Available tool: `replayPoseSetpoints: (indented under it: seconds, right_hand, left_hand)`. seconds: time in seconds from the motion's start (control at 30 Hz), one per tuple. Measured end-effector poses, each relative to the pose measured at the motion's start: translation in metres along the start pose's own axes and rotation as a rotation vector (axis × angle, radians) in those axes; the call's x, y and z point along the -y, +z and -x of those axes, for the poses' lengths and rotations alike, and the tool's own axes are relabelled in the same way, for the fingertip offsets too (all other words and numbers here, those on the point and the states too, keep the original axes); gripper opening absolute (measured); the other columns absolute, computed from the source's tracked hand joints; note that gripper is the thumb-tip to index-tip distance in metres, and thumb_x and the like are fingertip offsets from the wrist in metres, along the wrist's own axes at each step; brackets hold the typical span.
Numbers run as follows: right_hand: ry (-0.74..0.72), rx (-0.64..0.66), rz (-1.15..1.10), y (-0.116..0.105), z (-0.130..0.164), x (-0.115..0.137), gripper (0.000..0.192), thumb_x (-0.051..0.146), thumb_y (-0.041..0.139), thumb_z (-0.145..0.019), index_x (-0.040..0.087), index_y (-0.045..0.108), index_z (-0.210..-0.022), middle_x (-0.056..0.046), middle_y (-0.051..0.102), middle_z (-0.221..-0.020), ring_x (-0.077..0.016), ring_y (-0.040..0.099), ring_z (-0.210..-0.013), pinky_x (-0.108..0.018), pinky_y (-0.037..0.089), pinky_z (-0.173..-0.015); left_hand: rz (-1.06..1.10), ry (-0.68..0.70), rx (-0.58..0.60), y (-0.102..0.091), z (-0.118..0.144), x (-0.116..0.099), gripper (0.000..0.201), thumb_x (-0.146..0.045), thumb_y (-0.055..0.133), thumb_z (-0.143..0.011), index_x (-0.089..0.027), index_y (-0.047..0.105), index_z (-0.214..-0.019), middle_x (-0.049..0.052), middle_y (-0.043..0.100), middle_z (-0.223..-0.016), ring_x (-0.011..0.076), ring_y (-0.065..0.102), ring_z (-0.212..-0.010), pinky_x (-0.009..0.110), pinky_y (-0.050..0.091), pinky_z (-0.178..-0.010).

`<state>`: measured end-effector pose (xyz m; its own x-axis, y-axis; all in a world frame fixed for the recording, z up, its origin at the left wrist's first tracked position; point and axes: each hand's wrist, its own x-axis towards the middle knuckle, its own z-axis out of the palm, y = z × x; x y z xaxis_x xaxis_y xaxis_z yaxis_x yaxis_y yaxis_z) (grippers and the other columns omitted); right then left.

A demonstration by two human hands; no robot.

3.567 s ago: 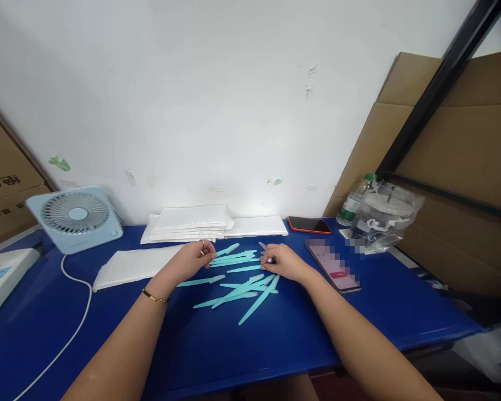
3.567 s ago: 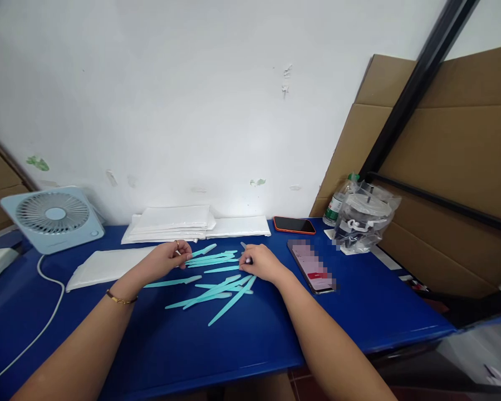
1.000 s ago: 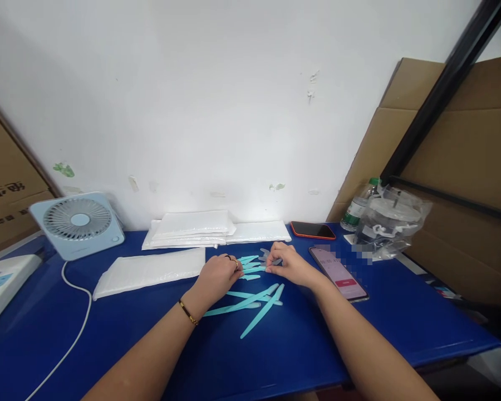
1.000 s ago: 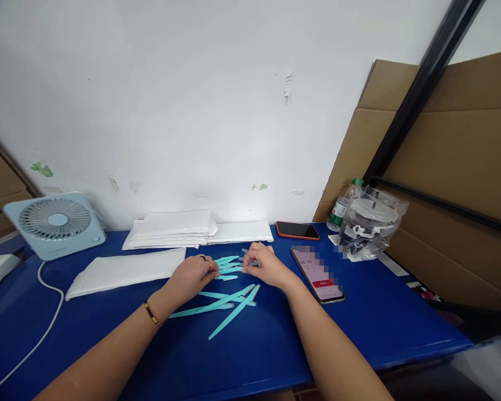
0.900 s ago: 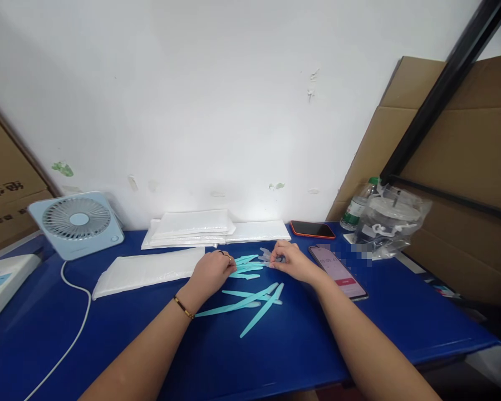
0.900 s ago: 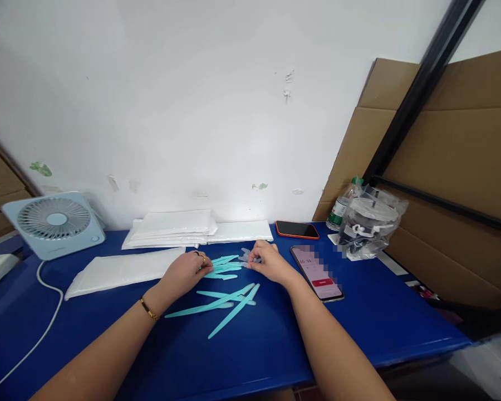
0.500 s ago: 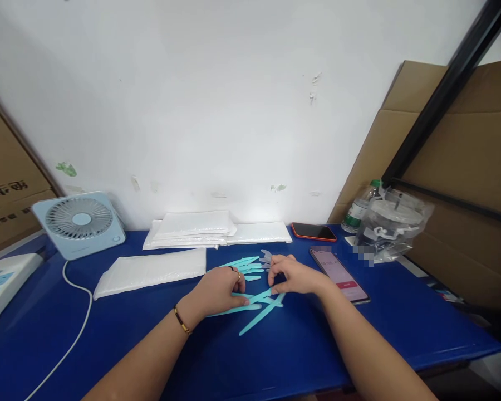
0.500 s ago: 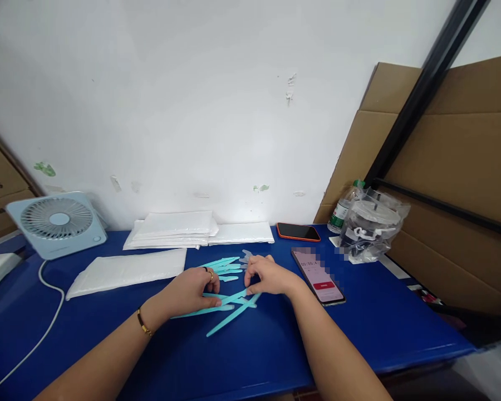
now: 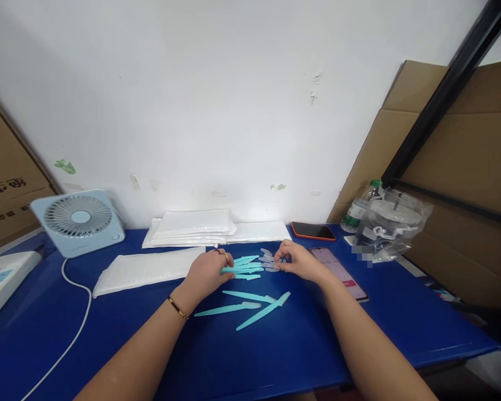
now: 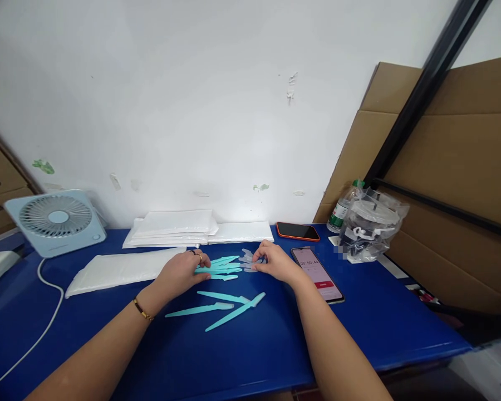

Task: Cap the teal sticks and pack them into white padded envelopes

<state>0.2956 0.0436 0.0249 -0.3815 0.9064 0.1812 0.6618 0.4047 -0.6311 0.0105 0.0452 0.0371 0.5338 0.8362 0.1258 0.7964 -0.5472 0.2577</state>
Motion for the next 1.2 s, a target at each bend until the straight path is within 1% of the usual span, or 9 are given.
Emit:
replayPoseSetpoints:
  seconds: [0.2,0.37,0.5,0.7,0.77,0.83,0.93,1.07,1.2]
  right_hand:
    - [-0.03,0.323,-0.087,-0.009,0.012,0.018,0.029,0.046,0.07,-0.068,0.019,0.069,-0.078,-0.002,0.056,-0.083,-0.0143,0.054,-0.073,-0.024,0.042,-0.061]
    - [-0.059,0.385,-0.07,0.002,0.01,0.022,0.029,0.046,0.071,-0.067,0.02,0.071,-0.08,-0.003,0.058,-0.081,-0.0142,0.055,-0.071,-0.024,0.042,-0.061]
    - [-0.064,0.335,-0.046,0.01,0.006,0.02,0.023,0.041,0.068,-0.071,0.019,0.07,-0.077,-0.003,0.061,-0.077,-0.0133,0.054,-0.065,-0.023,0.039,-0.057]
    - [0.056,-0.01,0.056,0.003,0.002,0.001,0.022,0.039,0.065,-0.074,0.018,0.07,-0.077,-0.003,0.062,-0.074,-0.0133,0.054,-0.062,-0.024,0.038,-0.056]
    - [0.063,-0.079,0.066,0.002,0.002,0.0,0.024,0.04,0.068,-0.071,0.018,0.07,-0.081,-0.004,0.063,-0.078,-0.0143,0.055,-0.065,-0.025,0.039,-0.058]
    - [0.037,-0.064,0.039,0.003,0.003,0.005,0.023,0.04,0.066,-0.073,0.018,0.07,-0.08,-0.004,0.063,-0.081,-0.014,0.055,-0.067,-0.025,0.04,-0.059]
    - [-0.019,0.072,-0.027,0.009,0.006,0.023,0.024,0.041,0.061,-0.078,0.019,0.07,-0.077,-0.003,0.062,-0.078,-0.0125,0.054,-0.065,-0.024,0.039,-0.057]
    - [-0.082,0.299,-0.089,0.023,0.007,0.045,0.027,0.045,0.067,-0.071,0.021,0.07,-0.083,-0.001,0.063,-0.074,-0.0119,0.052,-0.061,-0.023,0.037,-0.052]
    - [-0.09,0.263,-0.095,0.028,0.004,0.043,0.023,0.043,0.063,-0.076,0.02,0.07,-0.078,0.0,0.064,-0.072,-0.0123,0.054,-0.062,-0.023,0.039,-0.054]
  left_hand:
    - [0.077,0.144,0.156,0.01,0.01,-0.022,0.012,-0.035,0.063,-0.073,-0.025,0.066,-0.08,-0.002,0.064,-0.082,0.015,0.057,-0.073,0.025,0.035,-0.059]
    - [0.09,0.069,0.167,0.013,0.01,-0.026,0.011,-0.029,0.058,-0.078,-0.022,0.063,-0.071,-0.001,0.063,-0.075,0.014,0.056,-0.068,0.024,0.032,-0.054]
    - [0.09,0.03,0.111,0.009,0.007,-0.017,0.012,-0.029,0.054,-0.079,-0.022,0.062,-0.075,0.0,0.064,-0.077,0.0148,0.056,-0.07,0.025,0.034,-0.058]
    - [0.036,-0.135,0.046,-0.007,0.005,0.004,0.016,-0.035,0.054,-0.078,-0.023,0.061,-0.086,0.001,0.064,-0.086,0.0175,0.057,-0.079,0.026,0.036,-0.062]
    - [0.071,-0.133,0.089,-0.011,0.009,0.005,0.027,-0.043,0.06,-0.072,-0.024,0.061,-0.091,0.001,0.063,-0.089,0.018,0.057,-0.08,0.026,0.037,-0.06]
    - [0.108,-0.062,0.203,-0.014,0.016,0.0,0.034,-0.048,0.067,-0.063,-0.025,0.063,-0.088,0.0,0.063,-0.087,0.0179,0.057,-0.077,0.026,0.037,-0.058]
    - [0.102,0.004,0.337,-0.01,0.024,-0.013,0.021,-0.04,0.069,-0.062,-0.025,0.066,-0.076,-0.001,0.064,-0.078,0.0169,0.057,-0.07,0.026,0.035,-0.055]
    - [0.074,-0.024,0.288,-0.001,0.023,-0.027,0.008,-0.028,0.059,-0.071,-0.023,0.065,-0.071,0.0,0.065,-0.073,0.0162,0.056,-0.066,0.026,0.033,-0.054]
    - [0.112,-0.006,0.181,0.001,0.015,-0.025,0.01,-0.029,0.055,-0.077,-0.023,0.063,-0.075,0.001,0.065,-0.076,0.0163,0.057,-0.069,0.025,0.033,-0.056]
